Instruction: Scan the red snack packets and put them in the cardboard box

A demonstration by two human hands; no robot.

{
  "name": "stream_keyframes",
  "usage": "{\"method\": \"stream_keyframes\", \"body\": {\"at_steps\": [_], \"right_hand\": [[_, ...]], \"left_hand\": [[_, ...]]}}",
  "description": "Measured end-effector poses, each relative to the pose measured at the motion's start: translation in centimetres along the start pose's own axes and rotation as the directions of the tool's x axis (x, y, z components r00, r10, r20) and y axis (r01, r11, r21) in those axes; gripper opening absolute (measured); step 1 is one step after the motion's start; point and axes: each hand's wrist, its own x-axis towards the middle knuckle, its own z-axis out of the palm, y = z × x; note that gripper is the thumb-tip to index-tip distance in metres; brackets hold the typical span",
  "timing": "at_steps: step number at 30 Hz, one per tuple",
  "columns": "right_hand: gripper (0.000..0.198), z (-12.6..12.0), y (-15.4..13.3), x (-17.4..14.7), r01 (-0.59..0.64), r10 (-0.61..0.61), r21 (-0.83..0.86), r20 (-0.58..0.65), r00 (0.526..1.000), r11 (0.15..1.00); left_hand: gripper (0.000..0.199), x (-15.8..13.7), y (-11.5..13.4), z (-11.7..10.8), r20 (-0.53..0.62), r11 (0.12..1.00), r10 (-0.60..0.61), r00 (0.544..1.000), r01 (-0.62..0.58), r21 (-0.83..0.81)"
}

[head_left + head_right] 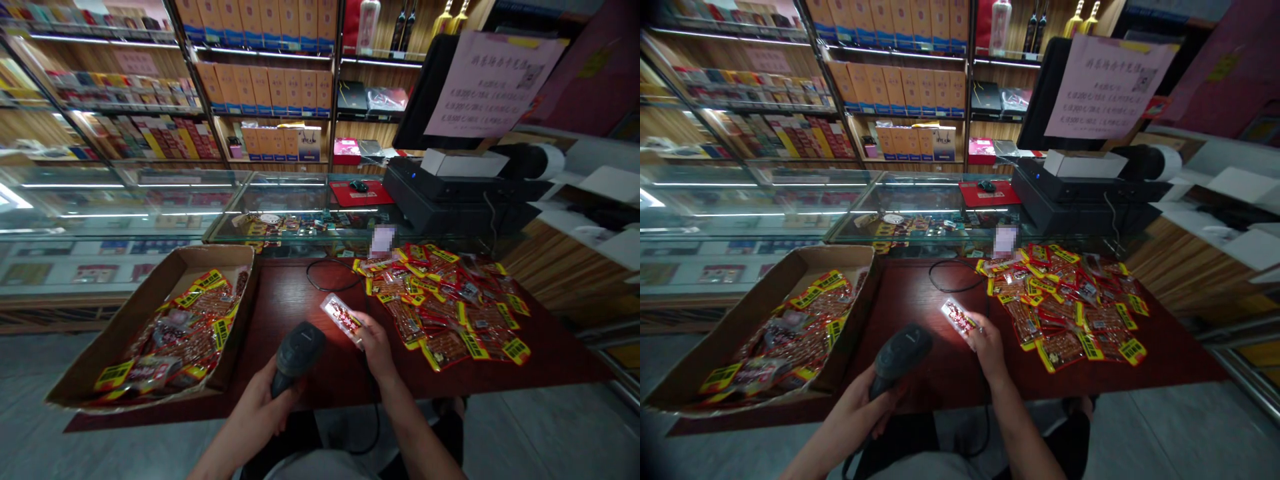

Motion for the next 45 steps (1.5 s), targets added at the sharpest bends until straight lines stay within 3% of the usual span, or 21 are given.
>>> {"method": "stream_keyframes", "body": {"at_steps": [5, 9, 12, 14, 15, 17, 19, 21, 22, 24, 26, 28, 30, 31, 34, 37, 40, 43, 45], "right_hand": [[0.038, -0.2, -0.1, 0.0, -0.021, 0.021, 0.018, -0.016, 1.000, 1.000], [0.037, 0.4, -1.8, 0.4, 0.009, -0.008, 0.053, -0.013, 1.000, 0.999], [0.039, 3.8, -4.6, 0.9, 0.050, -0.055, 0.086, 0.054, 0.997, 0.995], [0.045, 7.4, -6.6, 1.0, 0.057, -0.077, 0.112, 0.182, 0.980, 0.992], [0.054, 9.3, -7.5, 1.0, 0.053, -0.089, 0.128, 0.287, 0.954, 0.990], [0.080, 12.3, -8.8, 0.6, 0.058, -0.153, 0.185, 0.557, 0.816, 0.981], [0.085, 13.1, -9.2, 0.2, 0.173, -0.207, 0.116, 0.622, 0.755, 0.978], [0.070, 11.1, -8.7, 0.1, 0.382, -0.267, -0.119, 0.528, 0.806, 0.917], [0.058, 9.1, -8.2, 0.1, 0.477, -0.320, -0.302, 0.446, 0.836, 0.825], [0.044, 3.6, -6.8, 0.1, 0.468, -0.375, -0.477, 0.282, 0.883, 0.744], [0.043, -2.8, -5.1, 0.0, 0.386, -0.423, -0.612, 0.091, 0.901, 0.690], [0.052, -8.7, -3.3, -0.8, 0.257, -0.447, -0.724, -0.079, 0.891, 0.640], [0.063, -13.1, -1.4, -2.1, 0.001, -0.446, -0.922, -0.187, 0.875, 0.388], [0.065, -14.5, -0.5, -2.8, -0.059, -0.430, -0.954, -0.187, 0.883, 0.294], [0.058, -15.7, 1.3, -4.6, -0.089, -0.420, -0.992, -0.118, 0.900, 0.087], [0.049, -14.7, 1.5, -5.5, -0.065, -0.506, -0.998, -0.057, 0.861, 0.002], [0.040, -13.9, 0.3, -5.8, -0.010, -0.605, -1.000, -0.016, 0.796, 0.013], [0.031, -13.0, -1.7, -5.6, 0.030, -0.745, -0.995, -0.051, 0.665, 0.095], [0.026, -11.0, -3.0, -5.3, 0.091, -0.781, -0.985, -0.058, 0.622, 0.145]], "left_hand": [[0.044, -0.6, -0.5, -0.5, 0.006, 0.999, 0.020, 1.000, -0.020, -0.030], [0.054, -0.5, -0.9, -0.9, -0.048, 0.999, -0.013, 0.999, 0.011, -0.044], [0.061, 0.2, -1.2, -0.7, -0.126, 0.997, -0.057, 0.990, 0.050, -0.062], [0.062, 0.6, -1.4, -0.2, -0.140, 0.997, -0.064, 0.988, 0.056, -0.062], [0.062, 0.7, -1.4, 0.1, -0.135, 0.997, -0.062, 0.989, 0.055, -0.057], [0.064, 0.7, -1.5, 0.6, -0.111, 0.997, -0.062, 0.992, 0.057, -0.048], [0.068, 0.6, -1.6, 1.1, -0.092, 0.997, -0.063, 0.994, 0.059, -0.047], [0.073, 0.6, -1.8, 1.3, -0.078, 0.997, -0.060, 0.995, 0.056, -0.053], [0.075, 0.6, -2.0, 1.3, -0.071, 0.997, -0.060, 0.996, 0.056, -0.056], [0.078, 0.8, -2.2, 1.1, -0.061, 0.997, -0.063, 0.996, 0.060, -0.052], [0.078, 1.1, -2.3, 0.9, -0.058, 0.997, -0.074, 0.996, 0.072, -0.039], [0.078, 1.5, -2.2, 0.8, -0.069, 0.997, -0.080, 0.994, 0.078, -0.029], [0.080, 1.8, -1.9, 0.9, -0.083, 0.997, -0.080, 0.993, 0.079, -0.023], [0.080, 1.9, -1.8, 0.9, -0.087, 0.997, -0.080, 0.993, 0.078, -0.023], [0.078, 2.2, -1.3, 1.4, -0.075, 0.997, -0.082, 0.994, 0.080, -0.022], [0.074, 2.2, -1.0, 1.8, -0.055, 0.997, -0.074, 0.996, 0.073, -0.009], [0.073, 1.8, -0.8, 1.8, -0.059, 0.997, -0.072, 0.996, 0.072, -0.017], [0.072, 1.5, -0.8, 1.6, -0.076, 0.997, -0.076, 0.994, 0.074, -0.029], [0.072, 1.5, -1.0, 1.3, -0.098, 0.997, -0.074, 0.992, 0.071, -0.036]]}}
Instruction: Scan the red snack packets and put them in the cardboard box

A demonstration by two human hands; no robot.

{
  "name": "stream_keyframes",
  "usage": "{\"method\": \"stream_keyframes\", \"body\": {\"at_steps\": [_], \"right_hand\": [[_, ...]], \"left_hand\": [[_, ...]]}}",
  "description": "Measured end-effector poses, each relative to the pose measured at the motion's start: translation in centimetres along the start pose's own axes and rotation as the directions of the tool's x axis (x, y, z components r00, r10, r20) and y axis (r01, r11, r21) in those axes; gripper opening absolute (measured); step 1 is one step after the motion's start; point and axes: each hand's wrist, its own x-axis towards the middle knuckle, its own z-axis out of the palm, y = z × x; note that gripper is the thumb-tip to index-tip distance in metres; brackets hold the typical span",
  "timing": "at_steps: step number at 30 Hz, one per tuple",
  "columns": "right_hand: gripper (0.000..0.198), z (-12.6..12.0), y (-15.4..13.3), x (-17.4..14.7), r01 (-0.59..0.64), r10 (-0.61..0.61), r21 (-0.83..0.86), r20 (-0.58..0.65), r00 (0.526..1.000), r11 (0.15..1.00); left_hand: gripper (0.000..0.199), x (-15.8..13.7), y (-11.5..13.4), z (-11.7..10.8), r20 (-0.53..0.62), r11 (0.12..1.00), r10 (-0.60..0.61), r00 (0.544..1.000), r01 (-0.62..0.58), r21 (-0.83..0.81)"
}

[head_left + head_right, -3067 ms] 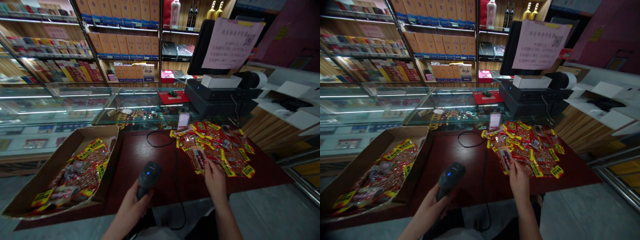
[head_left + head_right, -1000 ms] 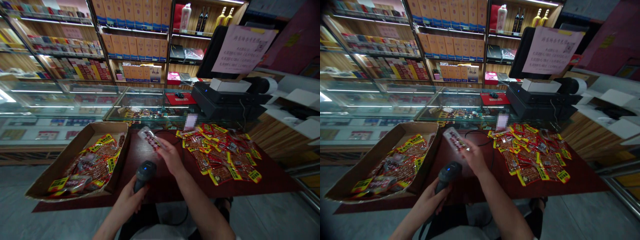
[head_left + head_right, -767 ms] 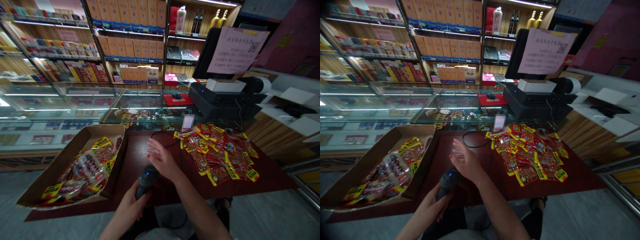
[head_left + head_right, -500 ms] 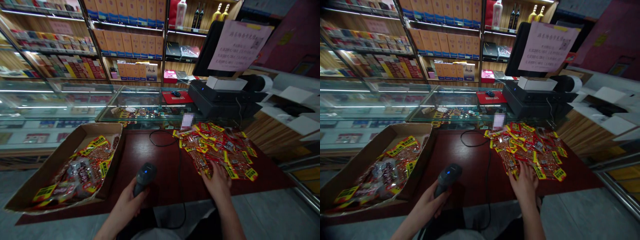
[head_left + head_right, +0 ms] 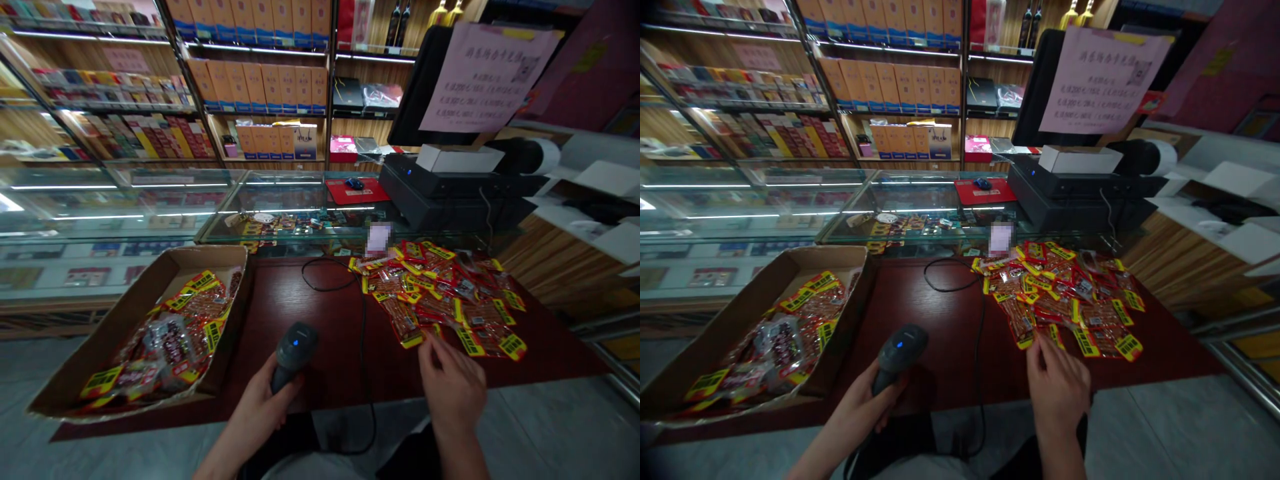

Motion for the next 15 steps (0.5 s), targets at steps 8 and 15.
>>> {"method": "stream_keyframes", "body": {"at_steps": [8, 15], "right_hand": [[0.027, 4.0, -11.6, -0.9, -0.050, -0.208, 0.469, 0.481, 0.852, 0.882], [0.049, 5.0, -4.8, 2.9, 0.009, -0.274, 0.437, 0.550, 0.789, 0.900]], "left_hand": [[0.074, 0.1, 0.2, -0.1, -0.037, 1.000, 0.004, 0.999, -0.004, -0.007], [0.076, -0.4, -0.3, -0.7, -0.050, 1.000, -0.020, 0.999, 0.020, -0.019]]}}
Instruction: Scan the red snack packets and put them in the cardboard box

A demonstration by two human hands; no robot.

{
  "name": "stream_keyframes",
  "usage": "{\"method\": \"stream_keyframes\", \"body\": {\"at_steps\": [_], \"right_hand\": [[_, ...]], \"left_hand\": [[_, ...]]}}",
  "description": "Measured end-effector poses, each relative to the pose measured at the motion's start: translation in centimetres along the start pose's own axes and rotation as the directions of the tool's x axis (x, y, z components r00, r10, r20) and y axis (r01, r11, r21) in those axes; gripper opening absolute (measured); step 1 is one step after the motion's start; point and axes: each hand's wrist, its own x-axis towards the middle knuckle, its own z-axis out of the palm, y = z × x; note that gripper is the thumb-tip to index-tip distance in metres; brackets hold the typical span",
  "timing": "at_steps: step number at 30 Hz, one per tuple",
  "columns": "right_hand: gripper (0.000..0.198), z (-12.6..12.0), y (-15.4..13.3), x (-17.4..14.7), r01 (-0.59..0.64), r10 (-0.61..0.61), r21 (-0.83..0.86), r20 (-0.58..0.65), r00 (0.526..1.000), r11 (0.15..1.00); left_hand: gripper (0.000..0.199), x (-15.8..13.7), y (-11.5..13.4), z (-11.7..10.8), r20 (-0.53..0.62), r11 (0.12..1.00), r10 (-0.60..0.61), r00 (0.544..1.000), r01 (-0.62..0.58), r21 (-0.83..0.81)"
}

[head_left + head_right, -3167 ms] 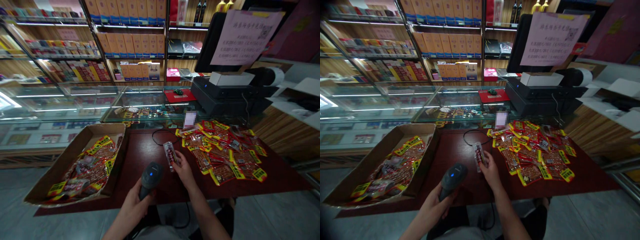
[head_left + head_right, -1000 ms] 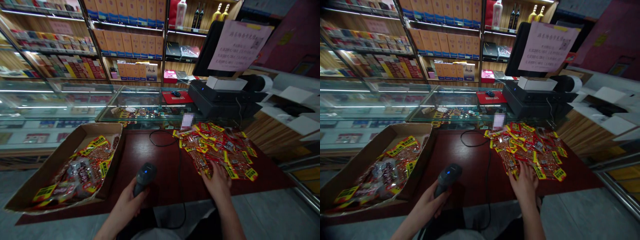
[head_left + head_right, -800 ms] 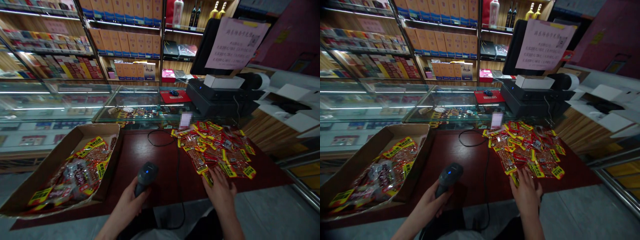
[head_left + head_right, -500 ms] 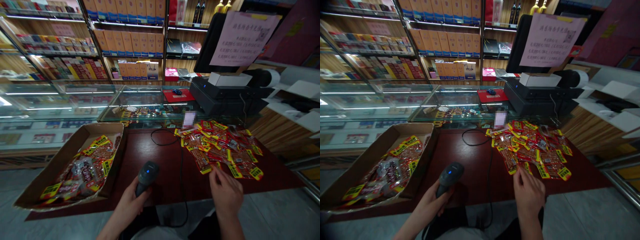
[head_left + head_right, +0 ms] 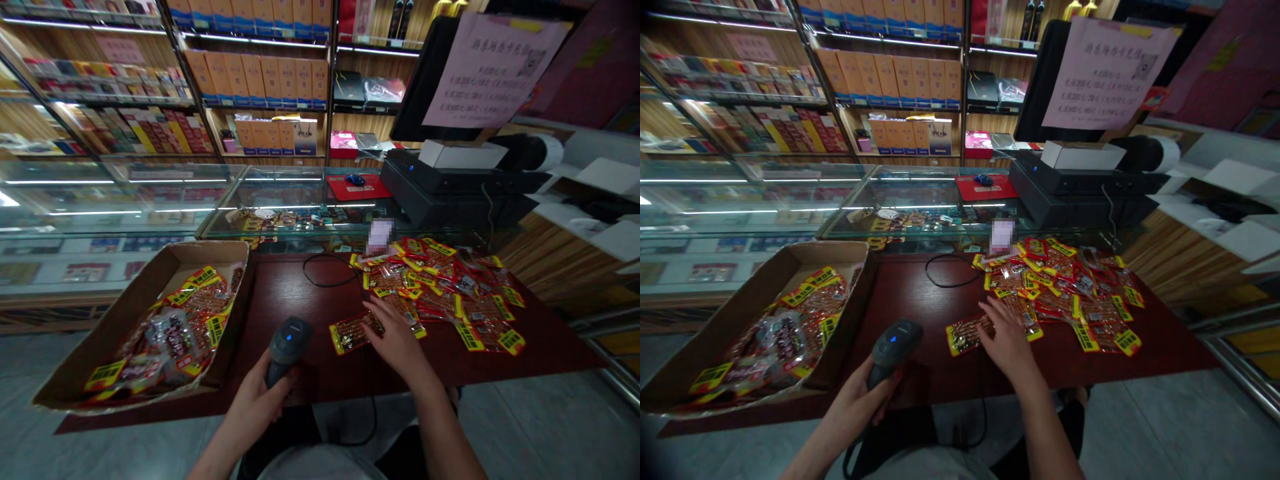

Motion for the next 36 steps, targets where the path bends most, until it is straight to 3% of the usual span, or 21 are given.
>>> {"method": "stream_keyframes", "body": {"at_steps": [3, 6, 10, 14, 18, 23, 27, 30, 33, 36], "right_hand": [[0.071, -1.3, 1.6, 0.7, 0.060, -0.025, -0.149, 0.229, 0.973, 0.987], [0.074, -1.4, 1.2, 1.1, 0.134, -0.055, -0.223, 0.328, 0.943, 0.966], [0.058, -1.5, 0.3, 1.4, 0.153, -0.076, -0.294, 0.256, 0.964, 0.943], [0.026, -1.4, 0.2, 1.5, 0.008, 0.014, -0.197, 0.112, 0.994, 0.980], [0.028, 0.1, -1.5, 1.4, -0.029, 0.020, -0.172, -0.054, 0.998, 0.985], [0.040, 2.1, -4.9, 0.4, 0.107, -0.075, -0.292, 0.116, 0.990, 0.950], [0.040, 2.1, -5.6, -0.8, 0.134, -0.091, -0.247, 0.178, 0.980, 0.960], [0.035, 1.9, -4.9, -0.9, 0.080, -0.050, -0.214, 0.140, 0.989, 0.973], [0.044, 2.3, -3.8, -0.3, -0.025, 0.054, -0.270, 0.100, 0.994, 0.962], [0.051, 2.8, -2.9, 0.2, -0.043, 0.078, -0.293, 0.106, 0.991, 0.955]], "left_hand": [[0.073, 0.1, -0.6, 0.1, 0.015, 1.000, 0.017, 1.000, -0.017, 0.012], [0.070, -0.1, -0.6, 0.5, 0.039, 0.999, 0.046, 0.998, -0.046, 0.018], [0.066, -0.3, -0.7, 0.9, 0.070, 0.999, 0.051, 0.996, -0.052, 0.015], [0.064, -0.2, -1.0, 0.8, 0.065, 0.998, 0.065, 0.996, -0.066, 0.019], [0.063, -0.1, -1.1, 0.9, 0.052, 0.997, 0.078, 0.996, -0.079, 0.011], [0.061, 0.0, -0.9, 1.3, 0.059, 0.998, 0.064, 0.996, -0.064, 0.007], [0.062, 0.0, -0.5, 0.9, 0.048, 0.999, 0.048, 0.998, -0.048, 0.012], [0.067, -0.1, -0.2, 0.7, 0.022, 0.999, 0.034, 0.999, -0.034, 0.009], [0.070, -0.2, -0.2, 0.5, 0.017, 0.999, 0.040, 0.999, -0.040, 0.002], [0.070, -0.2, -0.2, 0.6, 0.035, 0.999, 0.043, 0.998, -0.043, -0.002]]}}
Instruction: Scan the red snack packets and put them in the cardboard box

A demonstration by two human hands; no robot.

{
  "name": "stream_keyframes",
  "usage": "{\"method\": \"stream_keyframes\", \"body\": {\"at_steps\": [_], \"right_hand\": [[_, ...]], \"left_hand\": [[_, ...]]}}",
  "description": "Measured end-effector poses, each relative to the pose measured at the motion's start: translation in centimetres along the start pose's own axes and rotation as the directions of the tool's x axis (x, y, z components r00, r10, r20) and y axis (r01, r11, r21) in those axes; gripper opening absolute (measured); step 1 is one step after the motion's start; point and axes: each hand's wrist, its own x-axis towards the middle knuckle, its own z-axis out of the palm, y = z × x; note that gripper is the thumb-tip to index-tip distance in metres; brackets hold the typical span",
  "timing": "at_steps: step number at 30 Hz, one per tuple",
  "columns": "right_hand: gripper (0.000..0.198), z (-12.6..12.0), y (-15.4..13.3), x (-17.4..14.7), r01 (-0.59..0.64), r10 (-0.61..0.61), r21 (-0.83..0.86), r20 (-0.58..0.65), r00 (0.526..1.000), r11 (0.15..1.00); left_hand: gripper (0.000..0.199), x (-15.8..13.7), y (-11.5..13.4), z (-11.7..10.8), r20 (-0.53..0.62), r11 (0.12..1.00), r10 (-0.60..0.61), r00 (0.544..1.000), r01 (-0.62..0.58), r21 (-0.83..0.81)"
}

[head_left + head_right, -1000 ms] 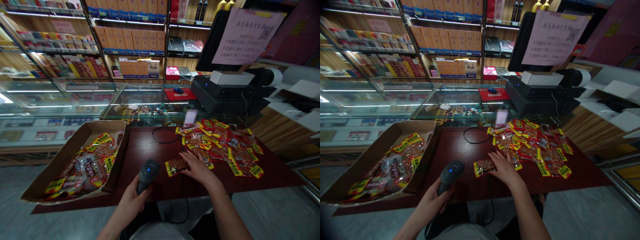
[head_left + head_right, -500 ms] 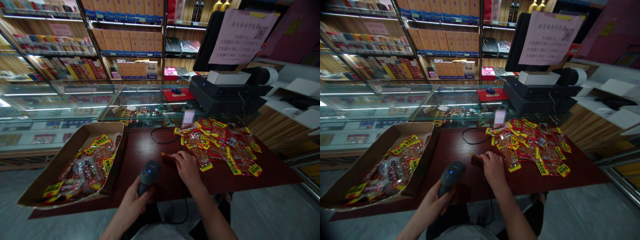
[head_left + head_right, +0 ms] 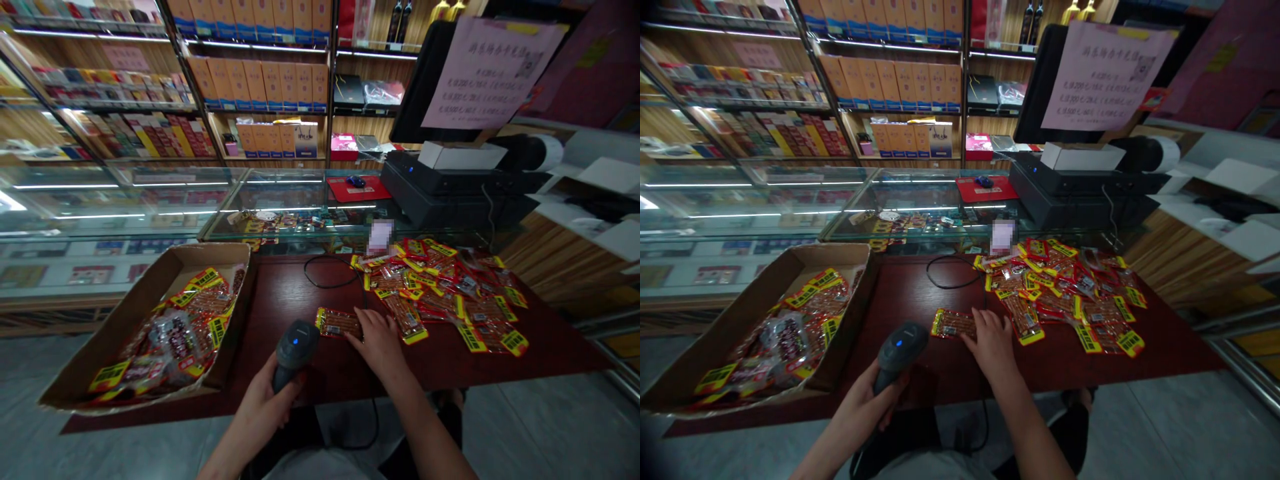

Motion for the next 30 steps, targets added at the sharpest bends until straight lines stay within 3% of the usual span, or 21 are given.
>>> {"method": "stream_keyframes", "body": {"at_steps": [3, 6, 9, 14, 18, 30], "right_hand": [[0.056, 0.2, 0.4, 0.3, 0.003, -0.001, 0.062, -0.026, 1.000, 0.998], [0.045, 0.4, 0.8, 0.5, -0.050, 0.071, 0.293, -0.061, 0.996, 0.955], [0.033, 1.0, 1.4, 0.7, -0.084, 0.148, 0.535, -0.076, 0.986, 0.841], [0.045, 2.0, 2.4, 0.9, -0.168, 0.204, 0.755, 0.047, 0.978, 0.634], [0.046, 2.2, 3.0, 0.9, -0.175, 0.193, 0.817, 0.079, 0.978, 0.550], [0.045, 1.8, 2.7, 1.3, -0.195, 0.207, 0.850, 0.105, 0.973, 0.489]], "left_hand": [[0.069, 0.0, 0.1, 0.2, 0.013, 1.000, -0.003, 1.000, 0.003, 0.005], [0.067, -0.1, 0.3, 0.4, 0.015, 1.000, -0.005, 1.000, 0.005, 0.017], [0.066, -0.2, 0.3, 0.4, 0.021, 0.999, 0.000, 1.000, -0.001, 0.035], [0.065, -0.3, 0.0, 0.3, 0.073, 0.998, -0.005, 0.997, 0.001, 0.055], [0.061, -0.4, 0.4, 0.5, 0.129, 0.999, -0.007, 0.992, 0.001, 0.047], [0.045, -1.1, 0.7, 0.3, 0.154, 0.990, 0.021, 0.988, -0.041, 0.131]]}}
